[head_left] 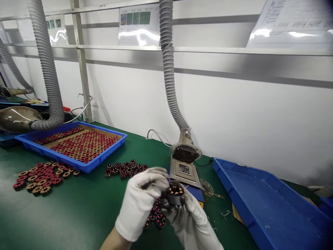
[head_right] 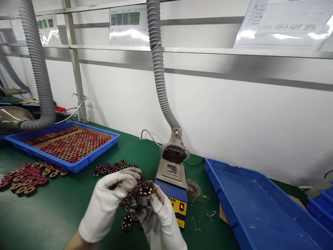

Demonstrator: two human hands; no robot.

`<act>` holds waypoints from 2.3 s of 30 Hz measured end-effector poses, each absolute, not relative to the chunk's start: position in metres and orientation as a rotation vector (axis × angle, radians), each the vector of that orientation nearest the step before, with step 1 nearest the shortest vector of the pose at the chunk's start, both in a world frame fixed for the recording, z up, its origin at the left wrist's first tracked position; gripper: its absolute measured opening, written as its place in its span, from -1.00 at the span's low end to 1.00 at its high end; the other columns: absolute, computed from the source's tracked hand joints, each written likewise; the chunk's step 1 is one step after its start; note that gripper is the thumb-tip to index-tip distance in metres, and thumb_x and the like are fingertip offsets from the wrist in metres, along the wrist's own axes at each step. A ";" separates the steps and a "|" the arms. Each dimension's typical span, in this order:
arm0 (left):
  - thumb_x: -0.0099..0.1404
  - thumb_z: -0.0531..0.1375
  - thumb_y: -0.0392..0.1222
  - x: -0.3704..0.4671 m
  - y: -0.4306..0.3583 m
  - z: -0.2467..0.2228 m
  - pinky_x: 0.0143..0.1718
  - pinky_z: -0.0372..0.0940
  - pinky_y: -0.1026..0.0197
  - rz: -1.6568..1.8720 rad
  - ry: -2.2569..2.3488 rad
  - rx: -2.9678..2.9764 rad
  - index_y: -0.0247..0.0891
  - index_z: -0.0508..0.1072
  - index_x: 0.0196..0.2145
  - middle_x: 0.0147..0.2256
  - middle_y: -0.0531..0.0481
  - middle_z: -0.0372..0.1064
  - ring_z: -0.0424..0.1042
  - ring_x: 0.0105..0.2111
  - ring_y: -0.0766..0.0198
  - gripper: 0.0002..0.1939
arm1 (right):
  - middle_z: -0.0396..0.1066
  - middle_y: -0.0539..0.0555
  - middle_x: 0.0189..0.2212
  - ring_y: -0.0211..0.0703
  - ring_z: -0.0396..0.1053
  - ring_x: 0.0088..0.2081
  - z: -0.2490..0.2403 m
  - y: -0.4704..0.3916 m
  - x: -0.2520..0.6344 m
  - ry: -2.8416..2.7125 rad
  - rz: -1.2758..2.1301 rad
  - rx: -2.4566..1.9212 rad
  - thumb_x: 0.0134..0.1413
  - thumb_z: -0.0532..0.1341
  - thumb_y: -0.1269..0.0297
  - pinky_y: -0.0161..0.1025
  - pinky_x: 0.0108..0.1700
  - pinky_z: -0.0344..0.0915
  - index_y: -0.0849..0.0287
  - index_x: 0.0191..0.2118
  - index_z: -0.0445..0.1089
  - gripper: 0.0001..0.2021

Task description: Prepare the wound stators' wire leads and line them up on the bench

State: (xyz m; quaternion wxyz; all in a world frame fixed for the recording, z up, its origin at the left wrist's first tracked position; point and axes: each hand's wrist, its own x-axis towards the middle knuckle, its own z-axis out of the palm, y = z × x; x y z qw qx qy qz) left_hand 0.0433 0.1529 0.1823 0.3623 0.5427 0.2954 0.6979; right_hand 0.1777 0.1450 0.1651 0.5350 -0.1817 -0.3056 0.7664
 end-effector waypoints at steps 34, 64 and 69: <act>0.08 0.07 -0.45 0.032 0.136 0.190 -0.23 0.25 0.34 1.798 0.686 1.292 -0.23 0.44 -0.43 -0.29 0.01 0.40 0.37 -0.31 0.29 -0.79 | 0.51 0.09 -0.36 -0.14 0.45 -0.40 0.175 0.132 0.184 -0.810 1.788 -0.525 -0.30 0.39 0.12 -0.14 -0.30 0.40 0.06 -0.24 0.44 -0.62; -0.04 0.28 -0.23 0.069 0.153 0.174 -0.07 0.29 0.13 1.858 0.439 0.778 -0.25 0.49 -0.46 -0.35 -0.03 0.46 0.42 -0.23 0.10 -0.88 | 0.35 -0.03 -0.18 -0.16 0.38 -0.20 0.154 0.137 0.158 -1.143 0.111 -0.730 -0.33 0.32 0.60 -0.26 -0.24 0.34 -0.10 -0.27 0.36 -0.53; -0.13 0.26 -0.41 0.065 0.150 0.190 -0.31 0.36 0.27 1.534 0.739 0.983 -0.32 0.51 -0.39 -0.42 -0.08 0.48 0.44 -0.39 0.20 -0.76 | 0.37 -0.06 -0.16 -0.13 0.36 -0.15 0.153 0.136 0.161 -1.185 0.145 -0.677 -0.33 0.30 0.63 -0.18 -0.15 0.31 -0.10 -0.25 0.34 -0.50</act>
